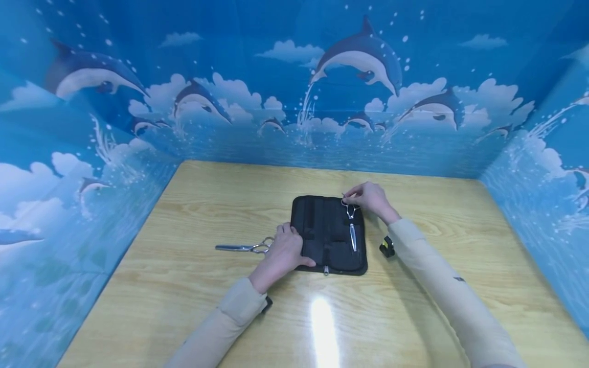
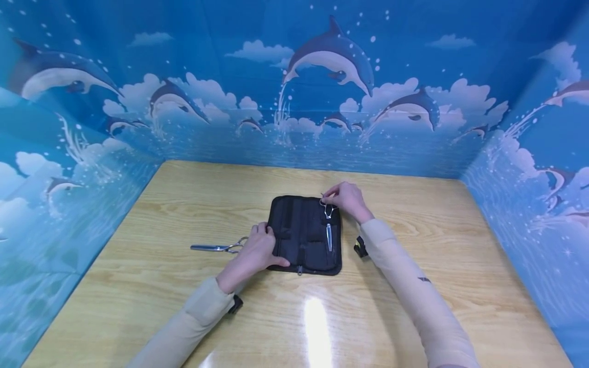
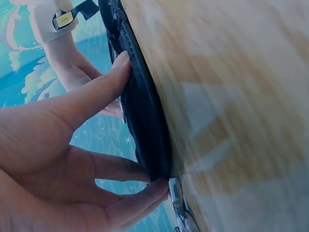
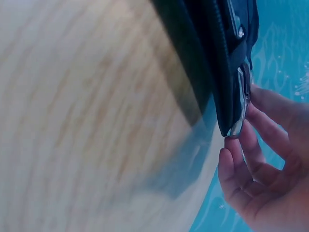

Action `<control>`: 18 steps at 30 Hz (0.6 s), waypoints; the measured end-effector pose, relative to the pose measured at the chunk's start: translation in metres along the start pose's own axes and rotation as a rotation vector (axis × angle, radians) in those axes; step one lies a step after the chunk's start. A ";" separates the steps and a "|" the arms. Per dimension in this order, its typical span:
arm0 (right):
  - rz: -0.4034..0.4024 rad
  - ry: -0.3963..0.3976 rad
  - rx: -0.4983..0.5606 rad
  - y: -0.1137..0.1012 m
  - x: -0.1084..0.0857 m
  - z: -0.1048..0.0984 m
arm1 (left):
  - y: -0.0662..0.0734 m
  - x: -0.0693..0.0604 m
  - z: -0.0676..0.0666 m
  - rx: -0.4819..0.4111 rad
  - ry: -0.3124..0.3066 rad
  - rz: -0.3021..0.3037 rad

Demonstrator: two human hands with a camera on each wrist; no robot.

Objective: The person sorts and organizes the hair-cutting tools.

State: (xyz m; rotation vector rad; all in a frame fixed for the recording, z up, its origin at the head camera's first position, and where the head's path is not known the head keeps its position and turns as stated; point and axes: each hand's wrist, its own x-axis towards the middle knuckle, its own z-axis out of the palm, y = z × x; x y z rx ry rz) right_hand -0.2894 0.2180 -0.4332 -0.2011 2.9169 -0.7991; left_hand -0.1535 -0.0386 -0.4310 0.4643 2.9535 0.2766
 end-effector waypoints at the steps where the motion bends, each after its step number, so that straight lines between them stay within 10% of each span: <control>1: -0.001 -0.003 0.006 0.000 -0.001 0.001 | 0.000 0.000 0.000 -0.002 -0.003 -0.004; 18: -0.077 0.004 -0.016 0.000 -0.018 0.007 | -0.001 0.002 0.001 0.019 -0.001 0.003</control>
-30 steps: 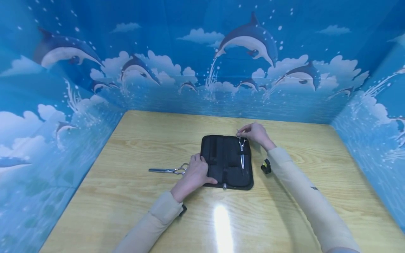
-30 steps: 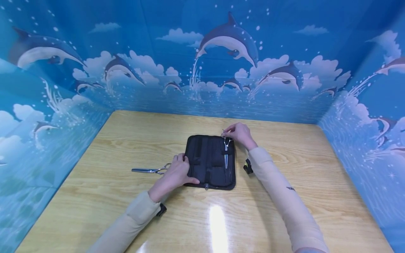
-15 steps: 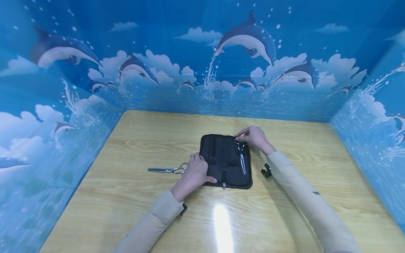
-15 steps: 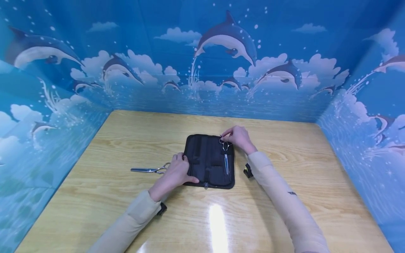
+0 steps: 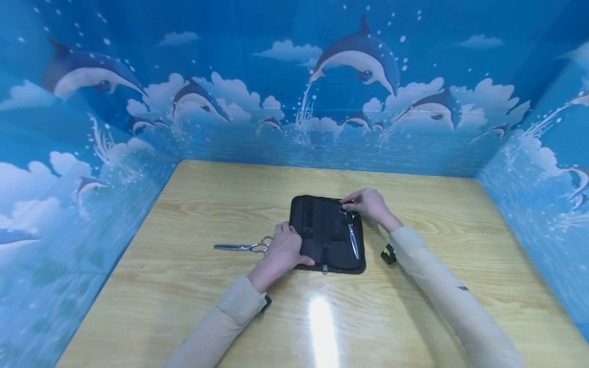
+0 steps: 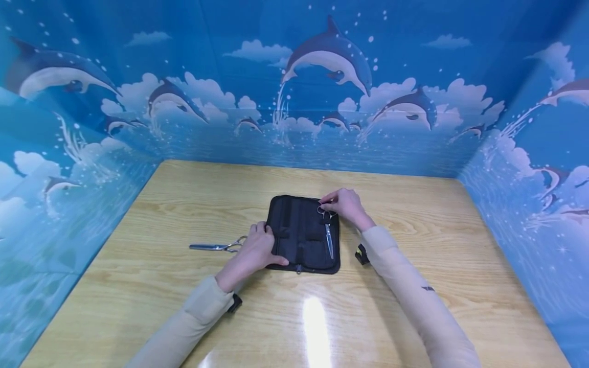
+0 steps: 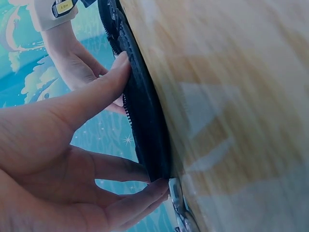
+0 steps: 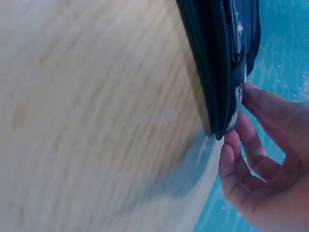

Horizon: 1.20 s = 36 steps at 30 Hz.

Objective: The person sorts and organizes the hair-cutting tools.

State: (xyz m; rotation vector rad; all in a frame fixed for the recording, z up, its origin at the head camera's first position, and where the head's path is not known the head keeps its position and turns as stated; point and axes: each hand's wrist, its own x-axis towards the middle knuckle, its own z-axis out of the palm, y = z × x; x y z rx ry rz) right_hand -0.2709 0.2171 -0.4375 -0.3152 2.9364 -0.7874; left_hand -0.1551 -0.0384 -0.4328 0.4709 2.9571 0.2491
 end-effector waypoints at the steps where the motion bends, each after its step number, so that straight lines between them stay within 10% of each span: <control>1: 0.002 -0.002 0.005 0.000 0.000 0.001 | 0.000 0.000 0.000 -0.001 -0.003 -0.002; 36: 0.022 -0.048 0.006 0.015 -0.005 -0.008 | 0.001 -0.001 -0.002 -0.020 -0.022 -0.007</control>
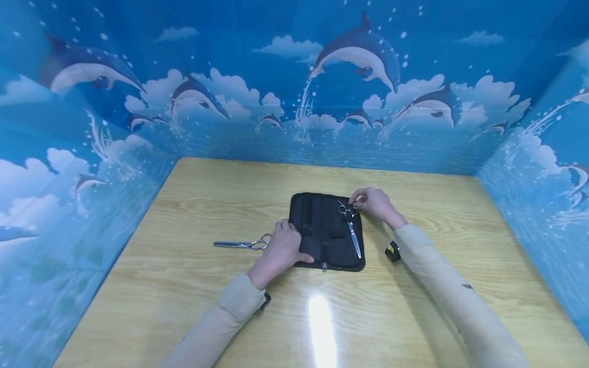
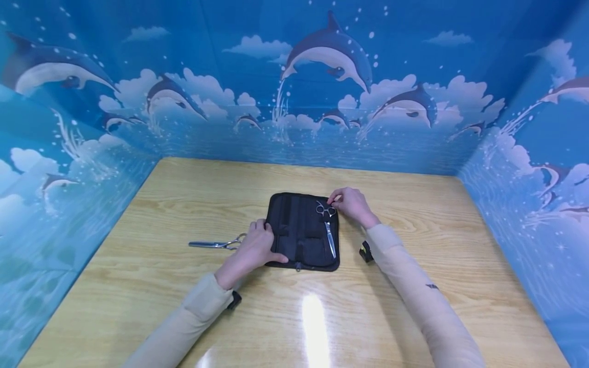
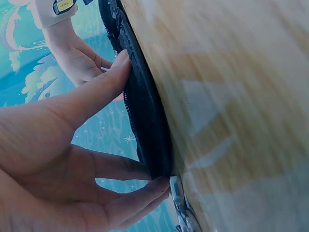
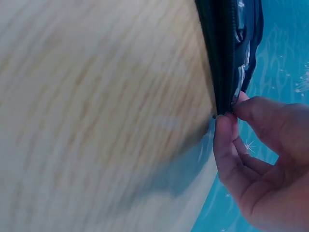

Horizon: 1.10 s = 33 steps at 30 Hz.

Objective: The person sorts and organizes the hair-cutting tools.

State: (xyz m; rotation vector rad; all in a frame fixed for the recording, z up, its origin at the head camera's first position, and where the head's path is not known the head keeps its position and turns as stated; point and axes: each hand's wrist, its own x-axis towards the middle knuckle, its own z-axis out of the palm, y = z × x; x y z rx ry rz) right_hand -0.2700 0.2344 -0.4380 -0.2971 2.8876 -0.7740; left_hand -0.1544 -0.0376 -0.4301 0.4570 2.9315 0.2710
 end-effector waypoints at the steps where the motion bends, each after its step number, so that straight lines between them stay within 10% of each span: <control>1: -0.004 0.010 -0.010 0.000 0.001 -0.001 | 0.000 0.000 -0.001 0.003 0.001 0.003; 7: 0.026 0.021 -0.036 -0.002 -0.002 -0.006 | -0.001 0.000 0.000 0.015 0.009 0.013; 11: 0.117 -0.110 0.004 -0.005 -0.008 -0.010 | 0.000 0.000 0.000 0.021 0.005 -0.001; 17: 0.246 -0.264 0.257 -0.004 -0.017 -0.010 | -0.001 0.000 0.000 0.005 -0.006 0.004; 33: 0.354 -0.087 0.342 -0.013 -0.030 0.004 | -0.002 0.000 -0.001 0.002 0.001 0.006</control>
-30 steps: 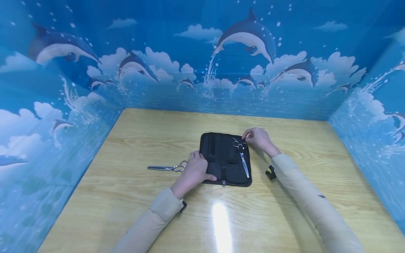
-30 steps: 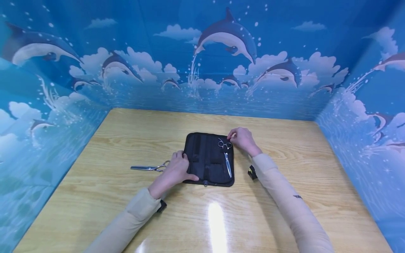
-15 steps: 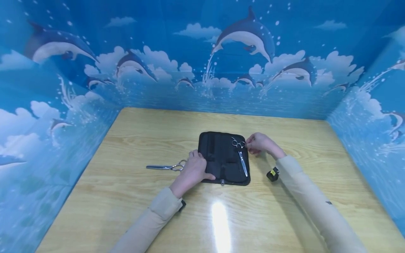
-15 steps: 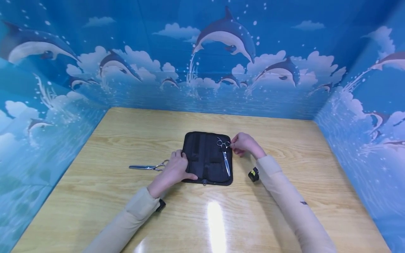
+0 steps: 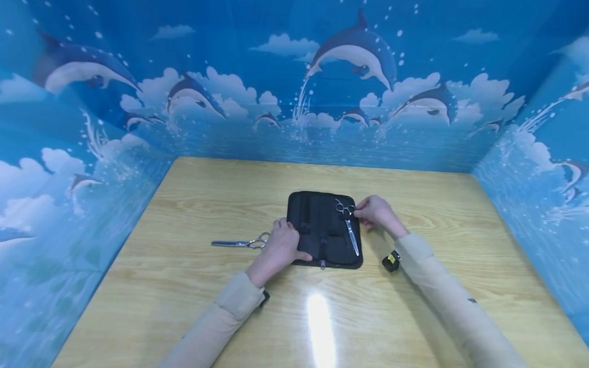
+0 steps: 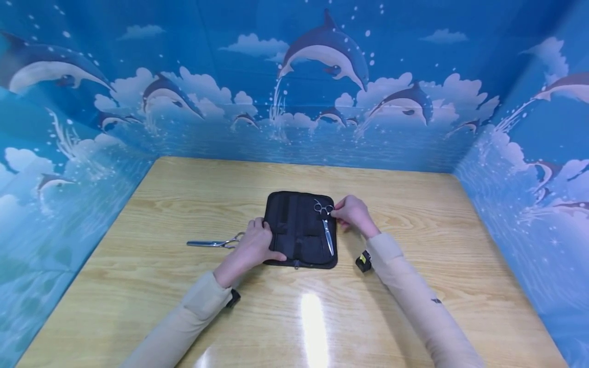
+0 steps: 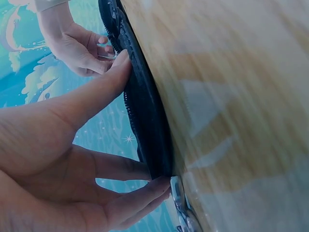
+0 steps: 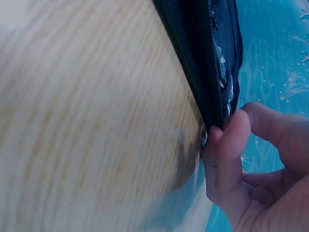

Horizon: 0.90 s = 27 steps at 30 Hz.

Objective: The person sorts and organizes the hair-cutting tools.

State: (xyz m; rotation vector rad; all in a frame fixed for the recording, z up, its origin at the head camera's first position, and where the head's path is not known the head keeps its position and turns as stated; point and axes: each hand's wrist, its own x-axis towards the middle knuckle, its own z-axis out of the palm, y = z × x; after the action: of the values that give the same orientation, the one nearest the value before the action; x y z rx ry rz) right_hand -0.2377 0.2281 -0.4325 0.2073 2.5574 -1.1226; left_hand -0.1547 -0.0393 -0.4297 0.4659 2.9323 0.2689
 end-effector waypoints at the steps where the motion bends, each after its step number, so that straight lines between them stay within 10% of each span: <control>1: 0.000 -0.002 0.008 0.000 -0.001 0.001 | 0.000 0.000 0.000 -0.003 -0.002 -0.003; 27: 0.033 0.045 0.063 0.006 -0.003 0.000 | -0.001 0.000 0.001 0.041 0.040 0.073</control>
State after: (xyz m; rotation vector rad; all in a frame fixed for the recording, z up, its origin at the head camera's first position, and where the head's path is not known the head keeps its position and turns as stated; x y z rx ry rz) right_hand -0.2334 0.2329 -0.4355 0.2926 2.5494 -1.1998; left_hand -0.1552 -0.0404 -0.4309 0.5810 2.9682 0.2298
